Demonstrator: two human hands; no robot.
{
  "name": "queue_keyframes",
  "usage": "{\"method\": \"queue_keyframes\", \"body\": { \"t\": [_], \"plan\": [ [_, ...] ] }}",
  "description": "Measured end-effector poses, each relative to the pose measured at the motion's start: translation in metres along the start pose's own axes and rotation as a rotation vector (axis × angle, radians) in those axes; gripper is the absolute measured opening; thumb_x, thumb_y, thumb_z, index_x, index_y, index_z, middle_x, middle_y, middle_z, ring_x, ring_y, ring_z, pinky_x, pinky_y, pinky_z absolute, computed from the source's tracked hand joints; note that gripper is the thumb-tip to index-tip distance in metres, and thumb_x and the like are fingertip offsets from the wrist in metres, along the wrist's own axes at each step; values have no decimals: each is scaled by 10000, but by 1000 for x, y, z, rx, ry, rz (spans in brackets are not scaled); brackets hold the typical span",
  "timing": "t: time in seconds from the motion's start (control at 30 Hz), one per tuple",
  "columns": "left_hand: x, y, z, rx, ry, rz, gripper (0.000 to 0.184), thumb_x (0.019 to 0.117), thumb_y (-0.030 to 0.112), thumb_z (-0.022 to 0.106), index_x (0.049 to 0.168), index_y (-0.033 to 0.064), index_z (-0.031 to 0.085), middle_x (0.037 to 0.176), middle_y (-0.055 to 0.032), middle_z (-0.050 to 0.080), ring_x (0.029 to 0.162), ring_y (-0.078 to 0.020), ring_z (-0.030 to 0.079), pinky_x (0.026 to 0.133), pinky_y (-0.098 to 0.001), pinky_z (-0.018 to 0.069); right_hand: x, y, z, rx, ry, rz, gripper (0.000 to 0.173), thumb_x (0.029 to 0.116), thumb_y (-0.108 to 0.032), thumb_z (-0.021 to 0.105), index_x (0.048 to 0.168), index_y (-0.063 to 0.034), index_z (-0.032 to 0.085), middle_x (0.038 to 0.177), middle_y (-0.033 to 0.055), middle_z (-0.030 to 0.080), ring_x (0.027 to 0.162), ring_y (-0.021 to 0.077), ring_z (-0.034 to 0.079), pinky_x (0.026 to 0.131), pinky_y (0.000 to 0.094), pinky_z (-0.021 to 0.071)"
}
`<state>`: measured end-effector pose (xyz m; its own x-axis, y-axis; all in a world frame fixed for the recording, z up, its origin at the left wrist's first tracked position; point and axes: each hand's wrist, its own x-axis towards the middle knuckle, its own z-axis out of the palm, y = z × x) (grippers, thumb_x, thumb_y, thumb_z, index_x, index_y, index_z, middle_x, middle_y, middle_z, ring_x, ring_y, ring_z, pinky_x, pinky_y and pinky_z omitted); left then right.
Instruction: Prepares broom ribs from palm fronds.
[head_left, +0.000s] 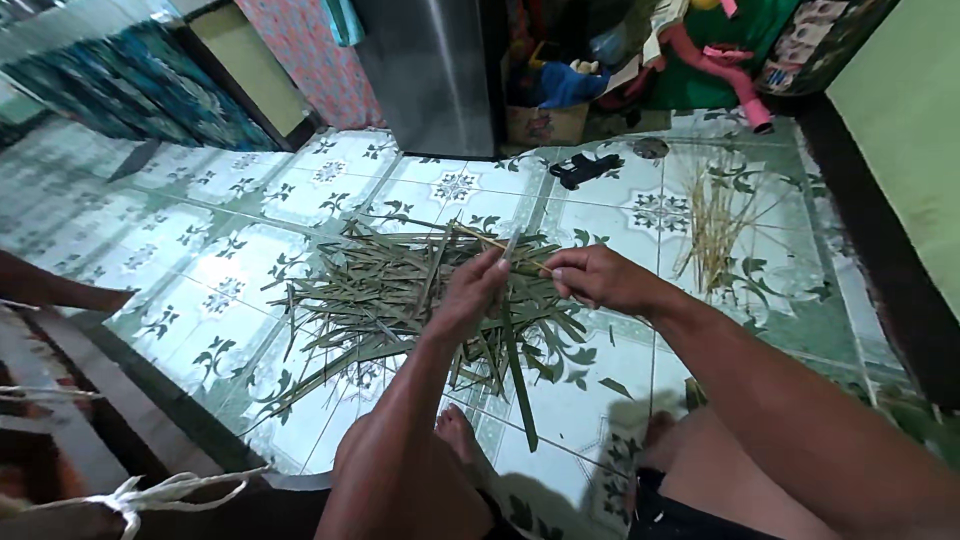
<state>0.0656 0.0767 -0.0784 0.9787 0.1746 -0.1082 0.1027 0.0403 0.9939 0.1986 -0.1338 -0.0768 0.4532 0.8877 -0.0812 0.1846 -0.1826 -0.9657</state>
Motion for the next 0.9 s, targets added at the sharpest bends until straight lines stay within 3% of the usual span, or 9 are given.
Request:
{"method": "queue_keyframes", "body": {
  "t": [0.1, 0.2, 0.33, 0.43, 0.5, 0.57, 0.7, 0.8, 0.9],
  "plan": [
    [2, -4, 4, 51, -55, 12, 370, 1073, 214, 494, 1424, 113, 551, 683, 8, 537, 513, -70, 498, 481, -216, 457, 0, -1, 4, -114, 63, -6, 230, 1069, -211, 541, 1092, -29, 680, 750, 9, 628, 520, 47, 530, 497, 211, 481],
    [-1, -3, 8, 93, -94, 11, 373, 1074, 198, 495, 1431, 121, 569, 680, 21, 549, 518, -56, 490, 487, -213, 444, 1, 2, 3, -196, 75, -78, 257, 1073, -214, 511, 984, -47, 684, 691, -36, 582, 527, 14, 494, 510, 192, 442],
    [3, 3, -11, -81, 96, 64, 401, 1085, 238, 451, 1464, 126, 520, 650, 31, 517, 482, -55, 480, 453, -209, 450, 0, -3, 0, -196, 74, -89, 263, 1082, -202, 499, 1068, -47, 712, 671, -54, 568, 527, 1, 464, 509, 182, 409],
    [0, 1, -8, -110, 81, 30, 429, 1084, 245, 466, 1500, 139, 479, 651, 17, 527, 473, -61, 490, 445, -211, 460, 1, -3, 2, -199, 61, -106, 267, 1081, -201, 491, 1046, -46, 706, 673, -54, 556, 530, 1, 451, 511, 186, 400],
    [-3, 3, -3, -85, 65, 12, 402, 1075, 222, 480, 1457, 104, 530, 662, 30, 541, 489, -51, 490, 468, -207, 456, 1, -4, 1, -189, 37, -114, 267, 1081, -201, 485, 1046, -49, 701, 671, -64, 546, 530, -7, 444, 508, 177, 393],
    [-1, 5, -21, -118, 173, 63, 369, 1078, 298, 458, 1393, 137, 564, 645, 69, 519, 476, -26, 474, 464, -191, 453, -2, -5, 0, -175, 26, -101, 268, 1079, -194, 486, 1050, -47, 709, 665, -63, 539, 526, -4, 440, 502, 176, 387],
    [4, 8, -54, -243, 367, 153, 412, 1075, 423, 440, 1403, 197, 547, 611, 73, 463, 445, -47, 448, 440, -213, 452, -4, -1, -7, -171, 53, -52, 290, 1097, -200, 453, 1071, -44, 697, 681, -43, 572, 506, 20, 460, 486, 195, 411],
    [-2, 7, -38, -181, 315, 175, 419, 1078, 394, 431, 1382, 142, 572, 591, 51, 497, 435, -50, 479, 432, -213, 471, -3, -1, -8, -160, 61, 6, 316, 1116, -211, 409, 1109, -26, 665, 699, -16, 615, 473, 37, 481, 462, 209, 439],
    [-6, 0, -9, 157, 111, 136, 384, 1072, 238, 488, 1416, 81, 556, 698, 18, 562, 520, -63, 512, 492, -235, 480, -2, -7, -2, -109, 33, -12, 299, 1112, -202, 415, 1138, -28, 656, 687, -22, 596, 465, 27, 452, 449, 197, 408]
  ]
}}
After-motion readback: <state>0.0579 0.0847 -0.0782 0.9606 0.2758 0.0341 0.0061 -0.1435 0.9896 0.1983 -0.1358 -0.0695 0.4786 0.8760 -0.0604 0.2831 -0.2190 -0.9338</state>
